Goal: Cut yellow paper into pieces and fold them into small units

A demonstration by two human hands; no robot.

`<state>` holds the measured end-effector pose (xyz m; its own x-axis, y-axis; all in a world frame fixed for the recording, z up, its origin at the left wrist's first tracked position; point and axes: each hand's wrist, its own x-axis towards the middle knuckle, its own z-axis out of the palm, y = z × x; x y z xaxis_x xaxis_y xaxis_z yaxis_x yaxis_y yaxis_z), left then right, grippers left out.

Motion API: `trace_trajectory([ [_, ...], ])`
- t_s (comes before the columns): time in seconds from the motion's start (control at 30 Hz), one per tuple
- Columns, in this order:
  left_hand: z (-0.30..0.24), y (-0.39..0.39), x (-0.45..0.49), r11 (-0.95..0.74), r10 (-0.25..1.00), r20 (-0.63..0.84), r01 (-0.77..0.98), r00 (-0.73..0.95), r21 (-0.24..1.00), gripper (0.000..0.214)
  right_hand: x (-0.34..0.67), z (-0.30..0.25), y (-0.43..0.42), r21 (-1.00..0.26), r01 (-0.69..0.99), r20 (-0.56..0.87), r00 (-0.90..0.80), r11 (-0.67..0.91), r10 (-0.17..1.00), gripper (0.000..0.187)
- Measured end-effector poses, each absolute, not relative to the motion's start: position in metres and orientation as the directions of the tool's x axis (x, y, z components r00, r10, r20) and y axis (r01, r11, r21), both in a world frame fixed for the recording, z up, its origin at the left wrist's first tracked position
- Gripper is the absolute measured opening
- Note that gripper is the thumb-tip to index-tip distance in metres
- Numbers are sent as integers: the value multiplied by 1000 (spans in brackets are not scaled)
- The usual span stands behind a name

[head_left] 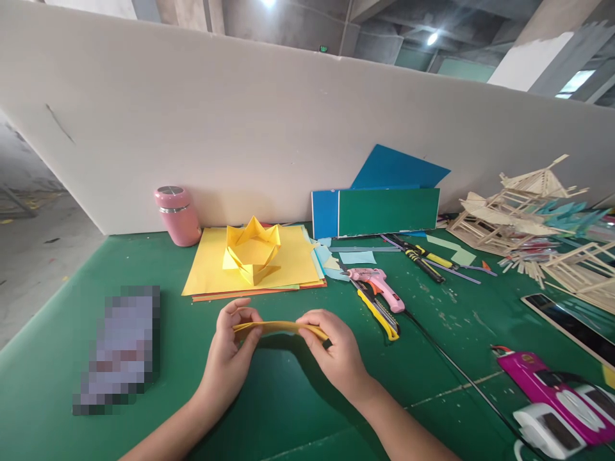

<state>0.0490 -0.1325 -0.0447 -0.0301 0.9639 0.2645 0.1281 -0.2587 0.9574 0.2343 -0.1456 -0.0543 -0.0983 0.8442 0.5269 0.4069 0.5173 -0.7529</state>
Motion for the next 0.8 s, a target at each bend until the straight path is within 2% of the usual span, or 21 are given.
trace_trajectory([
  [0.1, -46, -130, 48, -222, 972, 228, 96, -52, 970, 35, 234, -53, -145, -775, 426, 474, -96, 466, 876, 12],
  [0.2, -44, -129, 46, -184, 976, 193, 95, -98, 978, 40, 233, -49, -146, -870, 354, 338, -81, 344, 938, 9],
  [0.33, -38, -129, 45, -150, 978, 142, -43, -151, 988, 50, 230, -42, -148, -992, 119, 24, -64, 32, 998, 21],
  [0.4, -34, -129, 46, -120, 979, 96, -127, -181, 985, 55, 227, -40, -149, -994, -13, -105, -61, -106, 993, 30],
  [0.47, -32, -131, 49, -33, 991, 6, -196, -136, 980, 57, 224, -39, -149, -974, -132, -181, -56, -187, 982, 39],
  [0.6, -34, -138, 55, 227, 970, -201, -221, 135, 948, 57, 219, -39, -152, -935, -240, -246, -86, -260, 965, 47],
  [0.7, -35, -142, 59, 305, 950, -287, -173, 121, 937, 54, 217, -39, -156, -954, -187, -210, -151, -237, 966, 46],
  [0.8, -33, -142, 58, 363, 931, -351, -159, 95, 918, 50, 218, -38, -160, -959, -204, -148, -235, -197, 961, 47],
])
